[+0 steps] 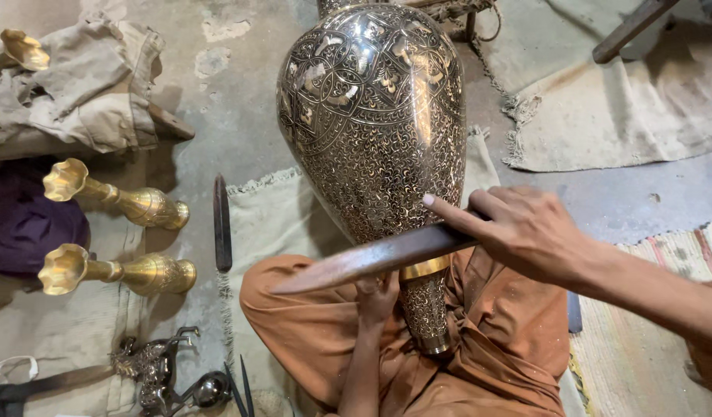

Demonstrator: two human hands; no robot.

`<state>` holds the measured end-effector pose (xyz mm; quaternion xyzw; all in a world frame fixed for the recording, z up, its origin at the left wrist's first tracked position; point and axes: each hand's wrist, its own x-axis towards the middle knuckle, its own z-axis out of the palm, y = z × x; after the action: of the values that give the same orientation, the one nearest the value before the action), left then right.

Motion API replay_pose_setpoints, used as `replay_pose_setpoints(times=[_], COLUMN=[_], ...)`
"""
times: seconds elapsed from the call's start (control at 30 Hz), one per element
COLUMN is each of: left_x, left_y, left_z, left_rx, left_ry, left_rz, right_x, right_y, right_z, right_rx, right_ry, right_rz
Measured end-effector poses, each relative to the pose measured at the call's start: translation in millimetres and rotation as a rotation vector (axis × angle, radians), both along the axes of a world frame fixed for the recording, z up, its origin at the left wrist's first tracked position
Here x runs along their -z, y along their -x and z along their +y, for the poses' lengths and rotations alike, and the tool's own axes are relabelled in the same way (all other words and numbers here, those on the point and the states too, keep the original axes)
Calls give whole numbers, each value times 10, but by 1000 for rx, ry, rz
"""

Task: The person sits cross-legged on the floor holding a large engraved metal vase in their lap. They hold a chisel against the vase surface with one hand and strike it with a wooden mallet held in the other hand, working the decorative pattern across the vase body.

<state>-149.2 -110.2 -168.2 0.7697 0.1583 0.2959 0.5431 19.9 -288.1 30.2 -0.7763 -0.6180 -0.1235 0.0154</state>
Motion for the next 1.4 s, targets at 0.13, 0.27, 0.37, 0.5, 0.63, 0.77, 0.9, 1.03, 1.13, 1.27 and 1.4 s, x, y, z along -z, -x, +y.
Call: replay_pose_setpoints(times=[0.13,0.27,0.37,0.5,0.63,0.77,0.9,1.03,1.13,1.27,1.4], left_x=[-37,-8,-15,-98,-229,-233,-149,-160,-250,-327,-284], left_y=[-19,-46,-48,-70,-61,-97,-81,-51,-53,-99,-125], left_z=[30,17,1,-12,4,4,-31,-33,-39,-113,-170], left_rx=[-20,13,6,9,31,37,-5,-205,-144,-45,-105], left_ry=[-141,-41,-210,-139,-224,-245,-150,105,208,270,216], left_rz=[-81,-130,-159,-164,-126,-191,-78,-244,-519,-452,-281], right_x=[65,92,92,70,33,18,-25,-154,-296,-436,-504], right_y=[0,-9,-19,-16,-14,-21,-73,-189,-247,-232,-157], right_z=[31,9,-35,-82,-127,-205,-332,-457,-536,-522,-385], right_rx=[-39,7,-29,-22,-33,4,11,148,251,179,85], right_ry=[6,20,108,32,60,138,130,162,272,203,181], right_rz=[-115,74,-282,-203,-355,-352,-387,-217,-251,-421,-502])
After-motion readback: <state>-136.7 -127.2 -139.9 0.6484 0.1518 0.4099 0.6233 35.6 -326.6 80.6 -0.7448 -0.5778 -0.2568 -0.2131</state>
